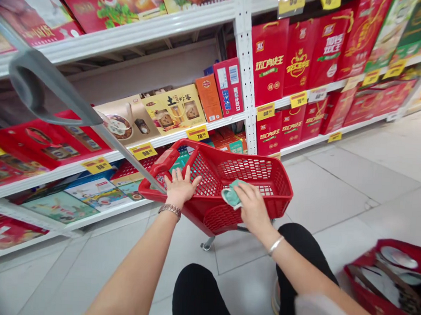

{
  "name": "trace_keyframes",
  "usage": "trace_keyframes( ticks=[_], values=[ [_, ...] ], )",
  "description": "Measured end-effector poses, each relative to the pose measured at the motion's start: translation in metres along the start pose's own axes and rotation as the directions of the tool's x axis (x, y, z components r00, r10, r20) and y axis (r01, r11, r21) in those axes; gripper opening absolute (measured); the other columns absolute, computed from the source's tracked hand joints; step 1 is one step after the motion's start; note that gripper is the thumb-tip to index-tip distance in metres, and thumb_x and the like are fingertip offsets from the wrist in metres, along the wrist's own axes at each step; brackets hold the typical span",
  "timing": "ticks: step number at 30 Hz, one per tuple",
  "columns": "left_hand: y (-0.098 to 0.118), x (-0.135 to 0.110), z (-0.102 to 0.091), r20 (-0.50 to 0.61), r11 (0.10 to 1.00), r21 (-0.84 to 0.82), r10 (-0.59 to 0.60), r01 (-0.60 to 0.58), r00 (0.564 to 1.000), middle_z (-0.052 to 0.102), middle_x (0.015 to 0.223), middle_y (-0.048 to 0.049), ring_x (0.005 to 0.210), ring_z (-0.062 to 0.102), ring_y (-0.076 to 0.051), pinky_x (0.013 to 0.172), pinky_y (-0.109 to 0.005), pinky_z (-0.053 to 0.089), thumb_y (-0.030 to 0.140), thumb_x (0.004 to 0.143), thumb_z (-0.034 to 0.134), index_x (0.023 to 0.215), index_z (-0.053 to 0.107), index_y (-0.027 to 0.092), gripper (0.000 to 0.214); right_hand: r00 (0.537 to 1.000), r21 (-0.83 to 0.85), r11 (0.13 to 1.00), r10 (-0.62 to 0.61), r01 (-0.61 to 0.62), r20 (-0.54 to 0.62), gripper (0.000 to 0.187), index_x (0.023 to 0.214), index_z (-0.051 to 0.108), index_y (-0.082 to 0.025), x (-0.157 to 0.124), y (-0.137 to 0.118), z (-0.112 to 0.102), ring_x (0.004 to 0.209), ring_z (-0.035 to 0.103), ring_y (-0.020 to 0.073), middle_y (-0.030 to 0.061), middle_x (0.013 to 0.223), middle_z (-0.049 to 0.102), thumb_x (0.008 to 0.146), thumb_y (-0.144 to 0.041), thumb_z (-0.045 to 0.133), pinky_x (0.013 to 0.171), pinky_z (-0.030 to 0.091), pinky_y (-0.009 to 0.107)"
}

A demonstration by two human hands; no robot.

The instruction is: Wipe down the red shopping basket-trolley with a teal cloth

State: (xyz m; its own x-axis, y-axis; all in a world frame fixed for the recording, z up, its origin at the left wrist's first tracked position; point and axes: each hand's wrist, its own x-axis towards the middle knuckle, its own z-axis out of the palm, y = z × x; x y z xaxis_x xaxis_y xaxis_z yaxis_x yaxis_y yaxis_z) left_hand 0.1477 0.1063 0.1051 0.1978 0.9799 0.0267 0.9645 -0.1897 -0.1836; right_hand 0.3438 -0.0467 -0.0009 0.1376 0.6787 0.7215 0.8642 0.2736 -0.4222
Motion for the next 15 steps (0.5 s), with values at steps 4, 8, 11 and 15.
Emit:
trace_keyframes(
  ticks=[4,8,11,15],
  values=[
    [0.007,-0.013,0.0,-0.088,0.999,-0.013,0.03,-0.031,0.996,0.027,0.165,-0.0165,0.154,0.021,-0.036,0.121,-0.066,0.017,0.066,0.097,0.016,0.16,0.022,0.02,0.078,0.995,0.032,0.998,-0.065,0.062,0.077,0.064,0.14,0.059,-0.022,0.018,-0.069,0.043,0.134,0.044,0.0287,0.0108,0.146,0.055,0.081,-0.001,0.047,0.11,0.046,0.051],
    [0.005,-0.017,-0.001,-0.104,0.999,0.003,0.039,-0.039,0.994,0.028,0.165,-0.0154,0.154,0.021,-0.036,0.121,-0.066,0.017,0.063,0.098,0.019,0.16,0.023,0.017,0.077,0.992,-0.113,0.991,-0.062,0.074,0.109,0.055,0.138,0.061,-0.026,0.013,-0.085,0.065,0.133,0.045,0.031,0.0103,0.15,0.054,0.088,-0.005,0.054,0.104,0.047,0.051],
    [-0.001,-0.016,-0.001,-0.098,1.0,-0.001,0.029,-0.029,0.995,0.029,0.165,-0.0149,0.153,0.023,-0.037,0.121,-0.066,0.018,0.064,0.097,0.022,0.159,0.025,0.017,0.078,0.991,-0.189,0.977,-0.073,0.093,0.114,0.055,0.139,0.06,-0.032,0.0,-0.061,0.058,0.134,0.046,0.0272,0.0072,0.15,0.054,0.091,-0.005,0.054,0.105,0.046,0.047],
    [-0.01,-0.015,-0.001,-0.099,1.0,0.006,0.01,-0.01,0.995,0.032,0.164,-0.0156,0.153,0.025,-0.038,0.121,-0.065,0.02,0.065,0.096,0.023,0.158,0.029,0.016,0.079,0.993,-0.298,0.95,-0.067,0.092,0.092,0.056,0.139,0.06,-0.031,-0.024,-0.013,0.026,0.135,0.045,0.027,0.008,0.149,0.055,0.091,-0.003,0.053,0.106,0.045,0.047]
  ],
)
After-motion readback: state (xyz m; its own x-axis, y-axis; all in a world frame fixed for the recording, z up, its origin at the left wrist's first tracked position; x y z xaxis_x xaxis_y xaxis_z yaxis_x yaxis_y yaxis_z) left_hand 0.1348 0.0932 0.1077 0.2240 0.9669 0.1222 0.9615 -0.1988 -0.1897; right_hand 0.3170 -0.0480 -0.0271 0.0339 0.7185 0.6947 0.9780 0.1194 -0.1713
